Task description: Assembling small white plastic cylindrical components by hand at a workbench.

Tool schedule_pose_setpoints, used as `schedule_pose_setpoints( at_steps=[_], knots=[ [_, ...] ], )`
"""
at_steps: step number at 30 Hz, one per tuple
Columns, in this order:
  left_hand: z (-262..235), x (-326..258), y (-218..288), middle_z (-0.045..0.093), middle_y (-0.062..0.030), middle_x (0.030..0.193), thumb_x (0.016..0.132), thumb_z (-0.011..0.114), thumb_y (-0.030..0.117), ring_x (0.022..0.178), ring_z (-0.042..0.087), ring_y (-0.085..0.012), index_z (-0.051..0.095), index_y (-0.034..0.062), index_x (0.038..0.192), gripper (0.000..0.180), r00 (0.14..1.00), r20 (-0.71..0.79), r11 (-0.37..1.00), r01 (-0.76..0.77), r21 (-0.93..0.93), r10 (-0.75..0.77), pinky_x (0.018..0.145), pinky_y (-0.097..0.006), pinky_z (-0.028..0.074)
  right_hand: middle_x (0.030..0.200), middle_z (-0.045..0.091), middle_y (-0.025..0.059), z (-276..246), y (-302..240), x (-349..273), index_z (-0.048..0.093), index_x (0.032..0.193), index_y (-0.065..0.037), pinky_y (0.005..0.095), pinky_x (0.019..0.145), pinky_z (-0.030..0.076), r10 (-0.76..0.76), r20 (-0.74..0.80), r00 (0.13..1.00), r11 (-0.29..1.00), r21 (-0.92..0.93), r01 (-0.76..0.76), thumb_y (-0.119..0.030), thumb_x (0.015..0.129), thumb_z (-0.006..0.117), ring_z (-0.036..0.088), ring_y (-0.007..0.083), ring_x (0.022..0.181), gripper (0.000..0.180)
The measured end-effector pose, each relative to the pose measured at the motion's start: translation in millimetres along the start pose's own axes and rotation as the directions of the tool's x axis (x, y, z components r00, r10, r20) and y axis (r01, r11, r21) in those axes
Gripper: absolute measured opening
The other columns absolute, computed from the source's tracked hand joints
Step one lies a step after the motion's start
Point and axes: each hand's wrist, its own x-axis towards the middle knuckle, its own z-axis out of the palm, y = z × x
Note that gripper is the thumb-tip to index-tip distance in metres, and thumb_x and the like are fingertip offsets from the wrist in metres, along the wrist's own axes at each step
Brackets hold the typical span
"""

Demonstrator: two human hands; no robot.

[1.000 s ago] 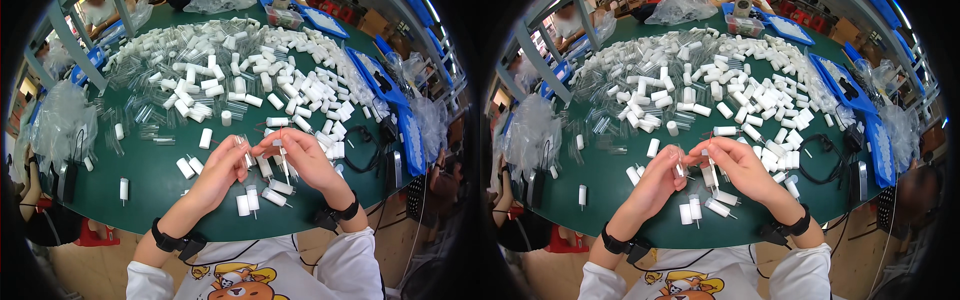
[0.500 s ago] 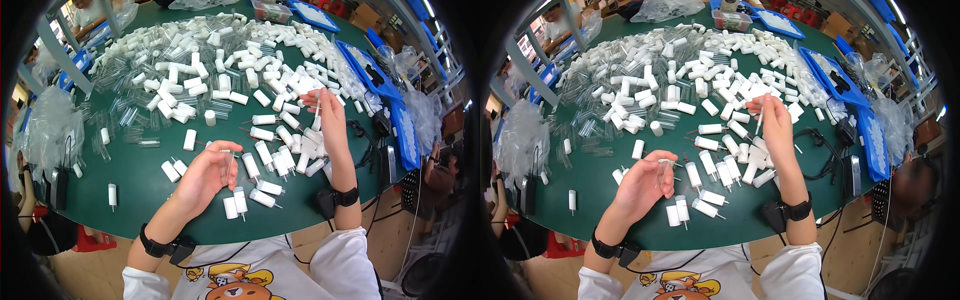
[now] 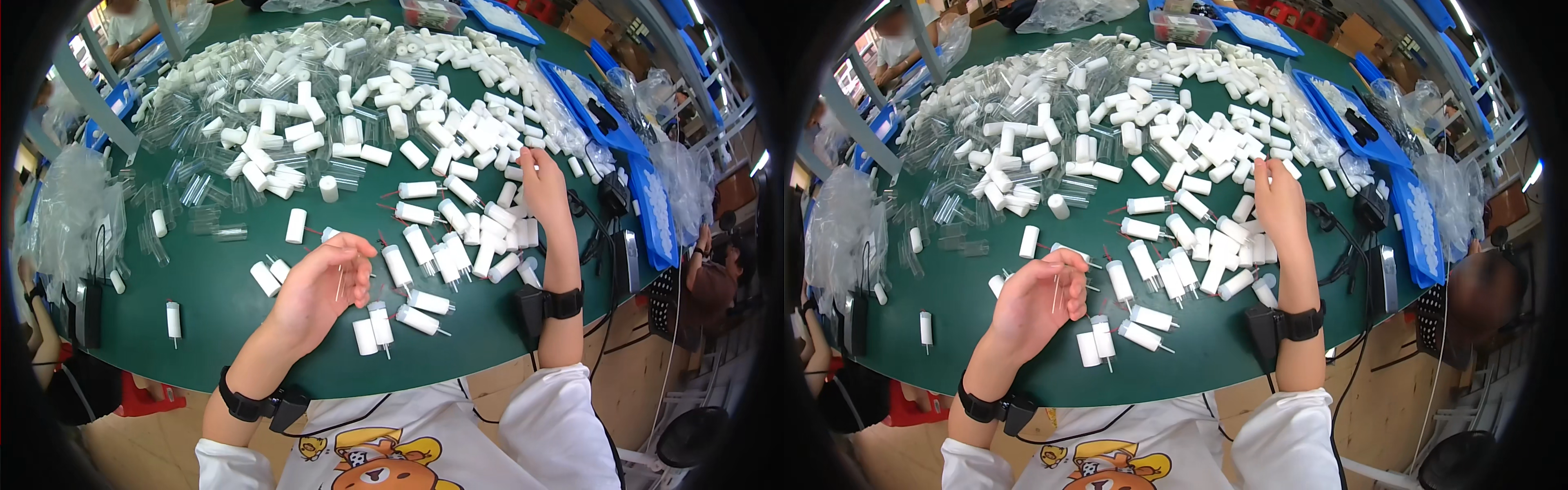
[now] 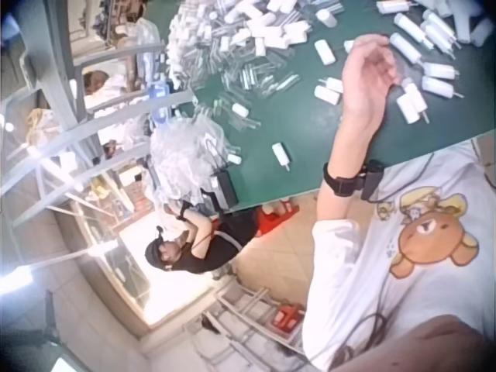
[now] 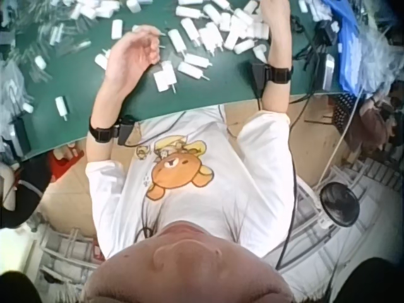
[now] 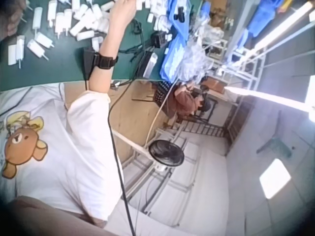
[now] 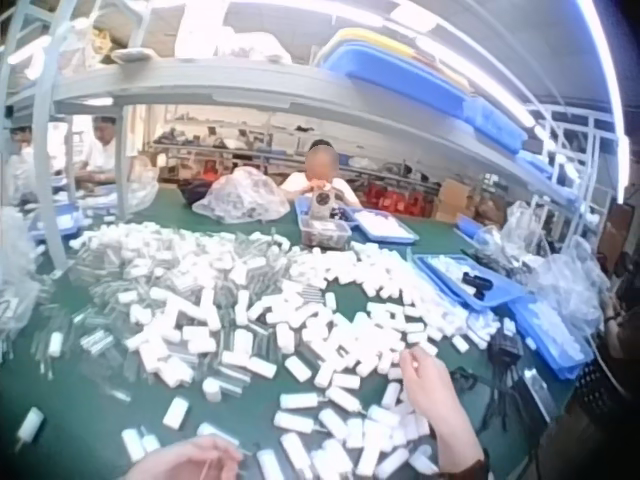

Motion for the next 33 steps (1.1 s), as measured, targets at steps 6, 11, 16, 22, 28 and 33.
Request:
schedule_pose_setpoints(
  at_steps=[6, 11, 16, 22, 28, 33],
  knots=[
    [-0.5, 1.2, -2.6, 0.051, -0.0032, 0.071, 0.09, 0.042, 0.023, 0.064, 0.045, -0.0131, 0.051, 0.0051, 0.092, 0.02, 0.999, -0.002, 0.999, -0.042, 0.031, 0.042, 0.064, -0.026, 0.038, 0.082, 0.062, 0.0233, 1.8, 8.0, -0.9, 0.058, 0.09, 0.003, 0.0429, 0.073, 0.045, 0.063, 0.156, 0.986, 0.996, -0.072, -0.053, -0.033, 0.092, 0.044, 0.06, 0.0385, 0.082, 0.039],
    [8.4, 0.7, -2.3, 0.052, -0.0038, 0.073, 0.097, 0.037, 0.023, 0.062, 0.045, -0.0119, 0.05, 0.0064, 0.091, 0.022, 0.997, -0.077, 0.992, -0.018, 0.121, 0.027, 0.061, -0.025, 0.037, 0.077, 0.062, 0.02, -9.8, -26.0, -9.7, 0.058, 0.09, 0.003, 0.0363, 0.07, 0.045, 0.012, 0.068, 0.998, 0.995, 0.099, -0.019, -0.03, 0.092, 0.047, 0.06, 0.0338, 0.072, 0.035],
    [16.2, 2.5, -4.5, 0.053, -0.0025, 0.082, 0.097, 0.041, 0.021, 0.06, 0.042, -0.0087, 0.05, 0.006, 0.097, 0.018, 0.997, -0.061, 0.987, -0.046, 0.153, 0.055, 0.056, -0.022, 0.035, 0.097, 0.064, 0.0095, -15.4, -68.4, -30.9, 0.059, 0.098, 0.002, 0.0279, 0.078, 0.044, -0.256, 0.228, 0.939, 0.758, 0.65, 0.049, -0.023, 0.096, 0.042, 0.056, 0.0128, 0.083, 0.03],
    [8.8, 0.8, 0.5, 0.05, 0.0005, 0.085, 0.095, 0.047, 0.025, 0.057, 0.04, -0.0037, 0.051, 0.003, 0.114, 0.03, 0.997, -0.046, 0.981, -0.046, 0.19, 0.056, 0.048, -0.018, 0.028, 0.115, 0.058, 0.0151, -14.0, -101.0, -67.2, 0.056, 0.099, 0.002, 0.0308, 0.087, 0.044, -0.61, 0.456, 0.648, 0.397, 0.884, -0.248, -0.019, 0.099, 0.035, 0.055, 0.0169, 0.098, 0.03],
    [5.9, 1.3, -2.7, 0.049, 0.0032, 0.078, 0.096, 0.045, 0.021, 0.058, 0.039, -0.0033, 0.047, 0.0061, 0.125, 0.033, 0.995, 0.039, 0.971, -0.095, 0.218, 0.089, 0.048, -0.018, 0.028, 0.117, 0.057, 0.0142, -8.8, -105.5, -78.3, 0.056, 0.1, 0.001, 0.0308, 0.089, 0.044, -0.664, 0.497, 0.558, 0.377, 0.867, -0.324, -0.019, 0.099, 0.036, 0.055, 0.0177, 0.101, 0.029],
    [12.6, 0.3, -0.4, 0.046, 0.0039, 0.075, 0.096, 0.046, 0.023, 0.058, 0.039, -0.003, 0.048, 0.0069, 0.12, 0.029, 0.997, 0.047, 0.978, -0.062, 0.201, 0.053, 0.051, -0.018, 0.03, 0.117, 0.057, 0.0133, -7.2, -109.0, -78.9, 0.056, 0.099, 0.001, 0.0304, 0.089, 0.042, -0.678, 0.452, 0.58, 0.344, 0.892, -0.293, -0.019, 0.099, 0.036, 0.053, 0.0166, 0.101, 0.028]
  ],
)
